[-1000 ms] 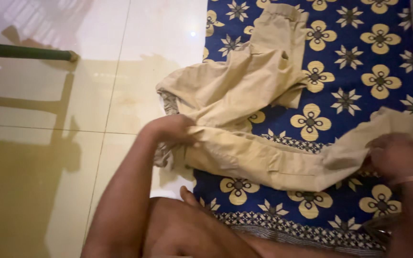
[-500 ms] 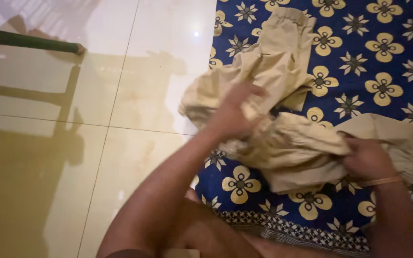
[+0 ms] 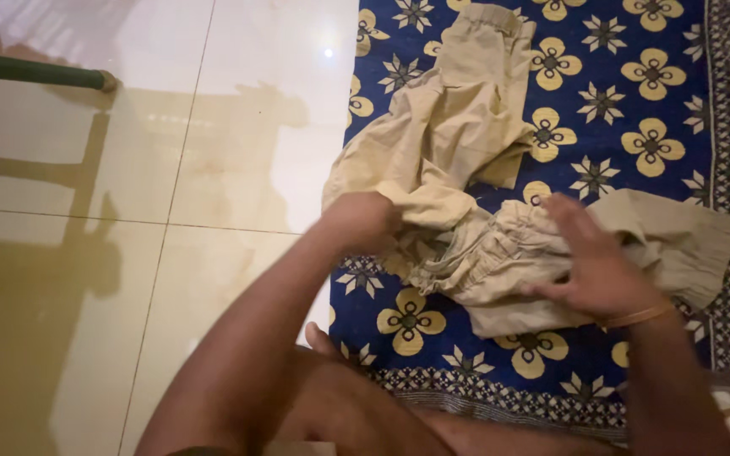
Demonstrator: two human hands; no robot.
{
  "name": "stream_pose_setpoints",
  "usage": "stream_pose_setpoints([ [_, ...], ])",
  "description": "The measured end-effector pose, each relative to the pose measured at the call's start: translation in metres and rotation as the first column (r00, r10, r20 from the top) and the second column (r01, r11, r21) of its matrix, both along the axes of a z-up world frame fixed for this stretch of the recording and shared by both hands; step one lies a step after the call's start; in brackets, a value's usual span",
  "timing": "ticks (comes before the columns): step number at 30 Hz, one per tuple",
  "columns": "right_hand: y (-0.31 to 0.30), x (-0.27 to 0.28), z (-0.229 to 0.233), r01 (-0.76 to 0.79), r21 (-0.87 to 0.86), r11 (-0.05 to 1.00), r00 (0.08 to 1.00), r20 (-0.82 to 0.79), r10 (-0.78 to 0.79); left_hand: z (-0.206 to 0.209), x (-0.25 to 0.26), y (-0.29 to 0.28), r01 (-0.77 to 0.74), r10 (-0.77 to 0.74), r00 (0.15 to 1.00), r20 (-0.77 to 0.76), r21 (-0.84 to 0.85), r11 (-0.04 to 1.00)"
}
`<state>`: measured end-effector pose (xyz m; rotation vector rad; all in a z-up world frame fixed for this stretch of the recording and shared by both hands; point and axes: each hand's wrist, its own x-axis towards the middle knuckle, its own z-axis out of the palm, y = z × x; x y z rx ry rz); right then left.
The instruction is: The person irons a pair of beige trousers laid out on a patterned mat on the floor. They use a handheld electric iron to smooth the fabric, repeatedly adjusting and folding the legs to reach different areas.
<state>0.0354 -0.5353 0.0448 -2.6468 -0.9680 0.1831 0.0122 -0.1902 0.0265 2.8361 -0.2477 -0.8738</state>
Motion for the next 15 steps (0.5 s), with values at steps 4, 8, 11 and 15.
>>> stream_pose_setpoints([
  [4,0.009,-0.006,-0.034,0.107,-0.207,0.972,0.969,-0.198,-0.149,-0.06,0.0,0.001,0.17,-0.112,0.687,0.718,-0.009,0.985],
  [8,0.003,0.004,-0.068,0.187,-0.223,0.957,0.912,-0.323,-0.253,-0.096,0.005,0.007,0.124,-0.185,0.698,0.692,0.138,0.983],
  [11,-0.008,0.008,-0.077,0.2,-0.113,0.973,0.912,-0.34,-0.227,-0.092,0.012,0.004,0.118,-0.188,0.785,0.591,0.156,0.981],
  [15,-0.022,0.011,-0.081,0.308,0.052,0.95,0.864,-0.432,-0.257,-0.05,0.023,0.0,-0.102,0.133,0.97,0.201,-0.158,0.982],
])
